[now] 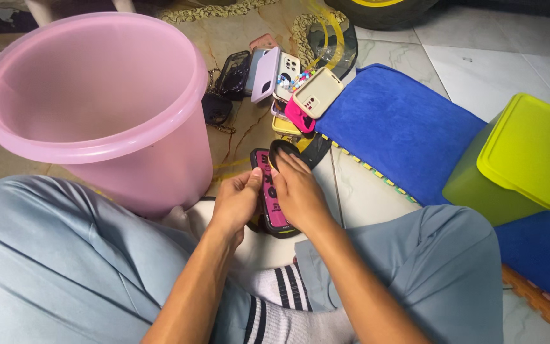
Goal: The person sits on the floor and wipes several phone cases with a cloth, handling them one at a time. After wiping each case, the person places it into a pink bucket. The person repeats this process for multiple cases of different colors.
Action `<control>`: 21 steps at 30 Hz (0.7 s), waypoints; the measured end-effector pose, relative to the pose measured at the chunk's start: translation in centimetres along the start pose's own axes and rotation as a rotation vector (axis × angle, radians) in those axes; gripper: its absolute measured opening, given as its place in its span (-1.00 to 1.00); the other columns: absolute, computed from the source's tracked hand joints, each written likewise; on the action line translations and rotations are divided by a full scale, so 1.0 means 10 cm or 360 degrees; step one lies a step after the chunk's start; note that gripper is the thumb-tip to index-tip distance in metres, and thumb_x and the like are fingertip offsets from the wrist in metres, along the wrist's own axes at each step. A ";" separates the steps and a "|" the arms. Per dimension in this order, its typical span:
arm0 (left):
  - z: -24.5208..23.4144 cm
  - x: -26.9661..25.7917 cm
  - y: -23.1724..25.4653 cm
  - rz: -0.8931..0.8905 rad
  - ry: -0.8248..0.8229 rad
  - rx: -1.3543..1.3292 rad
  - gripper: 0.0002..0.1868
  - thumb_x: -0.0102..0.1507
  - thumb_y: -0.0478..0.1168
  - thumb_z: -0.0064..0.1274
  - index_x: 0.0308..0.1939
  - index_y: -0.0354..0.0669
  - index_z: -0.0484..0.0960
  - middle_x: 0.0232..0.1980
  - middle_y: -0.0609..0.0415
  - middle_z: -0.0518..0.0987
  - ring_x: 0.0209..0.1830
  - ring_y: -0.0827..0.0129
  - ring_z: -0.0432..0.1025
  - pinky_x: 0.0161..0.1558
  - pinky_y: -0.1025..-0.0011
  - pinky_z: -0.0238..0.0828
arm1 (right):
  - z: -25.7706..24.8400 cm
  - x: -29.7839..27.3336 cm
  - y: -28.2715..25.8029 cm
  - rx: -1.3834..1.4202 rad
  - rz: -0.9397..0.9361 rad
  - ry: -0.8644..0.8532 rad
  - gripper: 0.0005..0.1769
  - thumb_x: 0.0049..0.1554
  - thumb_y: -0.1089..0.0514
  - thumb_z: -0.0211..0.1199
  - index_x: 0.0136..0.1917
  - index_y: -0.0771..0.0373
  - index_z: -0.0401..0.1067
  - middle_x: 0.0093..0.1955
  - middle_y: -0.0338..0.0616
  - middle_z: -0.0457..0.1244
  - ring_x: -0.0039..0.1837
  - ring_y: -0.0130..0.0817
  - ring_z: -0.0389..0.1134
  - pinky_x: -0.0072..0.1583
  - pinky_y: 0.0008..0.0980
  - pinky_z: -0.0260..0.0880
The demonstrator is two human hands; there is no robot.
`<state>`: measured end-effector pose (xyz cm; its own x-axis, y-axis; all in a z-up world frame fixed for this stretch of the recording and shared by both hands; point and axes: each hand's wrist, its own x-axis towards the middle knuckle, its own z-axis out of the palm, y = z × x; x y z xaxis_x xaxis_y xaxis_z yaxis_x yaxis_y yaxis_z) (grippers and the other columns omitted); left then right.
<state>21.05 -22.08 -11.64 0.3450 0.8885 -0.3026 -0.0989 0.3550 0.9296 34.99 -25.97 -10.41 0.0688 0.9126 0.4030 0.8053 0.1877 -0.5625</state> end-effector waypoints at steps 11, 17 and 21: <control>-0.09 0.12 -0.03 0.0026 0.0298 -0.0265 -0.59 0.44 -0.05 -0.11 -0.17 -0.31 0.70 -0.36 0.12 0.63 -0.48 0.52 0.38 -0.39 0.48 0.36 | -0.19 -0.46 -0.53 -0.0046 -0.0237 -0.0207 -0.60 0.23 0.22 0.07 0.30 0.39 0.39 0.50 0.10 0.19 0.57 0.10 0.10 0.50 0.03 0.00; 0.00 0.02 -0.01 -0.0007 0.0157 -0.0081 -0.60 0.44 -0.05 -0.08 -0.14 -0.33 0.71 -0.37 0.12 0.58 -0.48 0.50 0.35 -0.41 0.45 0.31 | -0.19 -0.26 -0.47 -0.0119 -0.0112 -0.0095 -0.53 0.25 0.21 0.03 0.40 0.39 0.31 0.55 0.11 0.12 0.59 0.11 0.04 0.49 0.01 0.00; -0.07 0.07 -0.05 -0.0024 0.0336 -0.0140 -0.63 0.41 -0.06 -0.06 -0.12 -0.29 0.72 -0.35 0.14 0.63 -0.45 0.54 0.40 -0.36 0.49 0.39 | -0.22 -0.56 -0.52 0.0108 -0.0127 -0.0323 -0.50 0.29 0.16 -0.02 0.44 0.42 0.27 0.55 0.12 0.11 0.63 0.08 0.03 0.53 -0.06 0.03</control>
<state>20.66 -21.46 -12.44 0.1451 0.9207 -0.3622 -0.1796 0.3845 0.9055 31.70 -32.82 -8.19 -0.1189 0.9470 0.2985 0.7614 0.2799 -0.5848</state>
